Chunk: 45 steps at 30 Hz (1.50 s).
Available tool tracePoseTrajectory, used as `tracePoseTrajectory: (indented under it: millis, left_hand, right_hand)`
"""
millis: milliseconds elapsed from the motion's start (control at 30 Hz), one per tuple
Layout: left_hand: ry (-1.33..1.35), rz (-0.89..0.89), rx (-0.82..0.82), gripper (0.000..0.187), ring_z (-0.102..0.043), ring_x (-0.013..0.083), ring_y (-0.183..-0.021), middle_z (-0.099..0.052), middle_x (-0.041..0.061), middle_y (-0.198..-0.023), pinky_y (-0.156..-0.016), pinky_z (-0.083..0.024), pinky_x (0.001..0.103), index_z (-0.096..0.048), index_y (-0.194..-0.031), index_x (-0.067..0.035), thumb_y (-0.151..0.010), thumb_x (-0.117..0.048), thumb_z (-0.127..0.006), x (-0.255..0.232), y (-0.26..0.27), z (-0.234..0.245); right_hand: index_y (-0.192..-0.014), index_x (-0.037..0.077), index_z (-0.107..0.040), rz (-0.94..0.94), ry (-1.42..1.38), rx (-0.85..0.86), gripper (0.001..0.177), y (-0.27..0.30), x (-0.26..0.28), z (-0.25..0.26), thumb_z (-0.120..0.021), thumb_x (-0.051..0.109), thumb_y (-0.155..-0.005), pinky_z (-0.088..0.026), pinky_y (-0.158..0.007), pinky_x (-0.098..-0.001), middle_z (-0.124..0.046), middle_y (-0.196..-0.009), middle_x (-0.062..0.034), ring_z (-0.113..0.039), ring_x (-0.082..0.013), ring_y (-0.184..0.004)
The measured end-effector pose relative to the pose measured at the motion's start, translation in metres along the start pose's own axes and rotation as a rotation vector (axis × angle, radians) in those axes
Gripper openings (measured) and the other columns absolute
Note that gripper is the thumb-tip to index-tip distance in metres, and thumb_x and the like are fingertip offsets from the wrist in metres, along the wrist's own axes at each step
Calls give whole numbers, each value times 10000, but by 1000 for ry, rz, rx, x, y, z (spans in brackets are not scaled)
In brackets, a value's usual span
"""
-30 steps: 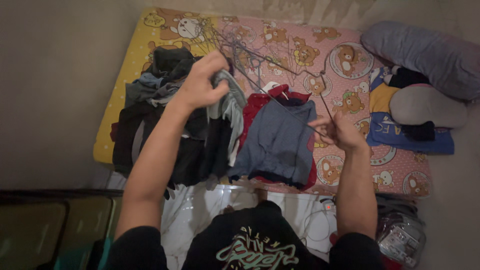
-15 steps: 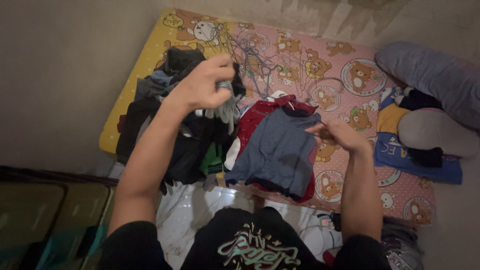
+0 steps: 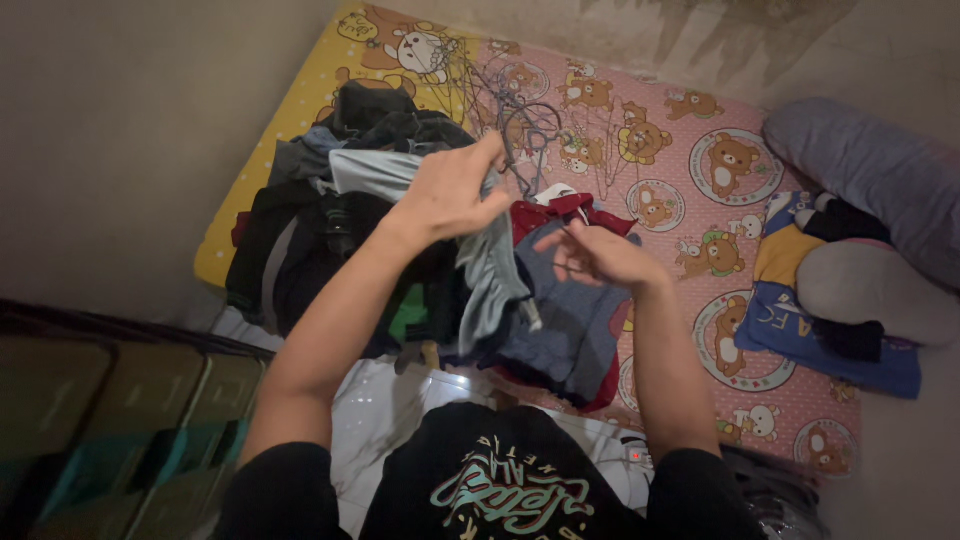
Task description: The person picks up clothes from a pile on a bed, places them on hangers, and hangs them in a wardrobe. The person handles several items including shorts and shirts, repeating the process of picking, hanging, and storing.
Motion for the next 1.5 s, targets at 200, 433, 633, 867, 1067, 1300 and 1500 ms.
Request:
tracePoseTrajectory:
  millis: [200, 433, 633, 867, 1067, 1300, 1500]
  left_hand:
    - [-124, 20, -262, 489, -708, 339, -685, -708, 101, -762, -591, -520, 446, -600, -947, -69, -862, -517, -778, -12, -8, 1]
    - [-114, 30, -319, 443, -690, 298, -619, -674, 63, -664, -549, -502, 410, -715, -910, -115, -859, -545, -810, -24, -14, -5]
    - [-58, 9, -295, 424, -690, 284, -608, -668, 54, -644, -548, -506, 397, -766, -863, -141, -815, -560, -808, -30, -16, -11]
    - [-63, 154, -364, 398, -717, 275, -668, -711, 43, -717, -612, -537, 399, -730, -812, -137, -826, -527, -802, 10, -9, 2]
    - [-169, 258, -362, 443, -697, 328, -691, -697, 86, -708, -632, -534, 422, -678, -782, -96, -794, -513, -828, 50, 0, 4]
    - [-141, 213, -312, 423, -706, 337, -708, -708, 107, -723, -635, -544, 431, -694, -793, -104, -780, -508, -819, 45, -4, -15]
    - [-1, 287, -318, 415, -717, 332, -710, -714, 104, -719, -653, -552, 415, -716, -802, -95, -795, -497, -822, 32, -15, -13]
  right_hand:
    - [-1427, 92, -529, 75, -373, 21, 785, -25, -21, 20, -362, 687, -943, -572, -641, -343, -717, -1032, -137, -716, -210, -789]
    - [-1361, 189, -571, -96, -247, -384, 544, -104, -80, -10, -454, 567, -987, -499, -538, -279, -735, -1071, -1, -670, -140, -684]
    - [-1280, 179, -669, -127, -78, -420, 310, -156, -112, -19, -552, 277, -1011, -384, -417, -257, -665, -824, -90, -522, -129, -510]
    - [-1177, 107, -637, -89, -467, -370, 265, -128, -130, 13, -587, 272, -976, -540, -534, -291, -749, -961, -18, -723, -159, -694]
    - [-1095, 71, -710, 138, -695, -320, 247, -91, -127, 78, -604, 276, -1008, -518, -561, -289, -743, -907, -58, -675, -157, -669]
    - [-1073, 48, -693, 344, -304, -644, 161, -40, -22, 59, -625, 147, -966, -493, -694, -289, -713, -912, -28, -640, -152, -772]
    - [-1119, -39, -601, 926, 883, -589, 297, -2, 63, -13, -615, 35, -831, -488, -877, -469, -579, -1009, -192, -597, -411, -939]
Point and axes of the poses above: each hand's wrist, its own y-axis away from the middle knuckle, its own z-axis out of the back of the hand, x = y × z, the point moved 2 cm from there along -y, towards the middle knuckle
